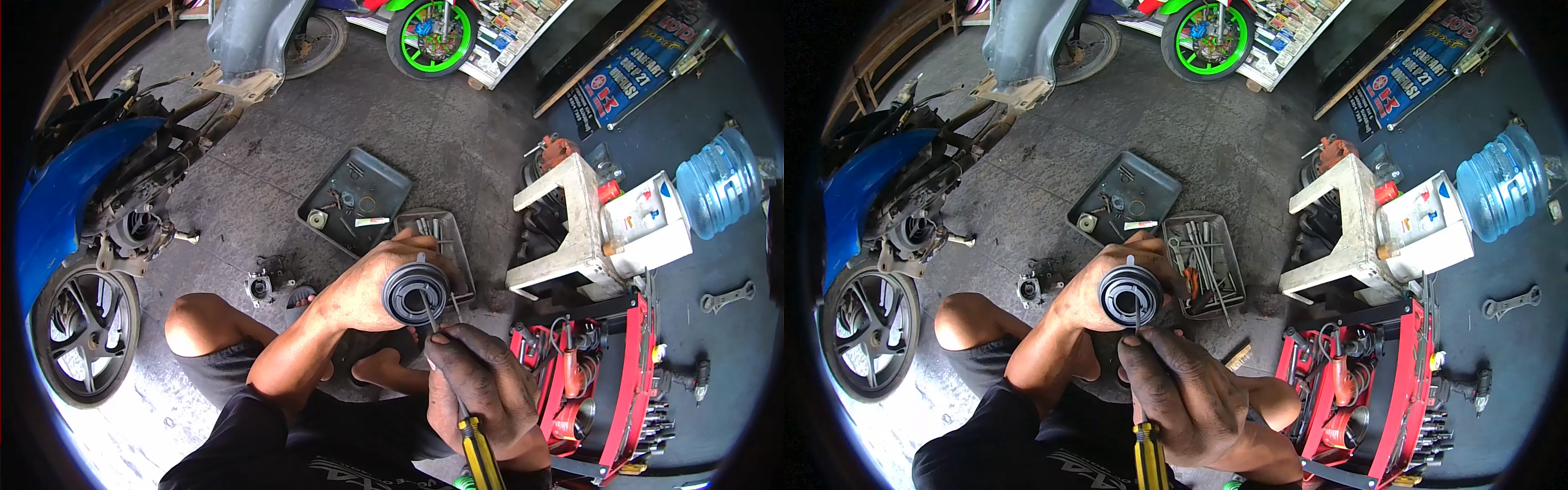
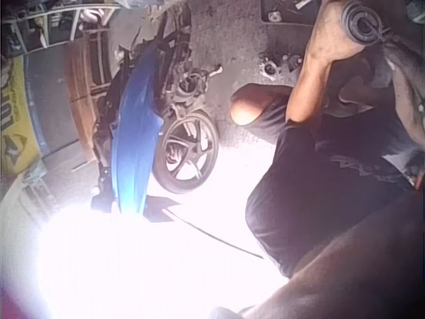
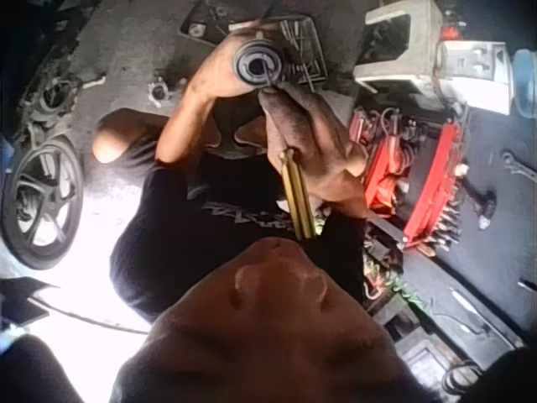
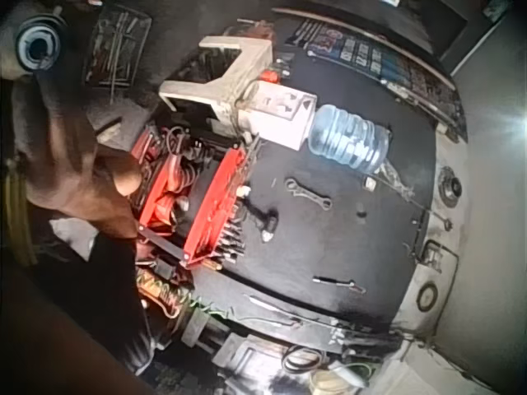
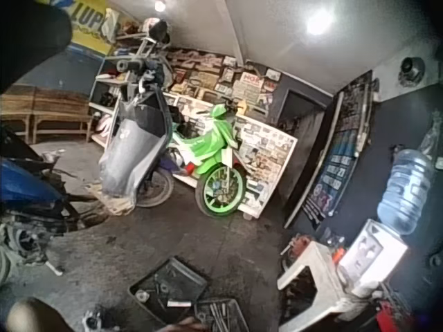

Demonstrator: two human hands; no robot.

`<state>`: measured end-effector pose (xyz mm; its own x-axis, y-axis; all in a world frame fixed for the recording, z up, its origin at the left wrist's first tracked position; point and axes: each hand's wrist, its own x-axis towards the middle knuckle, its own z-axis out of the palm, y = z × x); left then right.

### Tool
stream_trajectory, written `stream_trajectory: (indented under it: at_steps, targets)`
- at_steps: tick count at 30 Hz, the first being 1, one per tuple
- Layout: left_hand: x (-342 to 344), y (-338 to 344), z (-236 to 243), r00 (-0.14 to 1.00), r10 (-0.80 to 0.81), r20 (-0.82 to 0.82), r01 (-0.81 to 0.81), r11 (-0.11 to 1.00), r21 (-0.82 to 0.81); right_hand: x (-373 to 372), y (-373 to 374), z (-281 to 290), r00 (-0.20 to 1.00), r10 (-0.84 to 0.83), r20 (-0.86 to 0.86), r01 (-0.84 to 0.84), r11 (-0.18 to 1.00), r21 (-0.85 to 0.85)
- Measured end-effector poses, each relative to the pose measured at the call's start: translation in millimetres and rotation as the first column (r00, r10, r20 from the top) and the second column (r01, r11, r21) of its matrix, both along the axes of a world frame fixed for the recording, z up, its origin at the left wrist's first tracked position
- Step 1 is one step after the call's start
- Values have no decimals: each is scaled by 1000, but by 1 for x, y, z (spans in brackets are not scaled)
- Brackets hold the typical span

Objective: Inspecting and repairing a motorcycle mechanical component, specifically cleaning and assembling a shock or cylinder-related part.

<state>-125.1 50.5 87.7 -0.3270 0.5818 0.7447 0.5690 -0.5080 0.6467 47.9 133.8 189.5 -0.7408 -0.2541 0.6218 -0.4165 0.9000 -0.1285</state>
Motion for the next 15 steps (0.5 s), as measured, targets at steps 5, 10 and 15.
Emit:
stream_trajectory:
  at_steps: [5,10,15]
  targets:
    - [-3,0,2,1000,1,16,-1,1000,26,-6,-4,2,1000,15,-20,-18,990,-140]
    - [-43,6,62,966,100,-240,-82,993,82,29,-9,5,906,-321,-275,130,831,-540]
    - [-69,1,117,885,273,-377,-221,959,176,53,19,20,931,-132,-340,-77,840,-537]
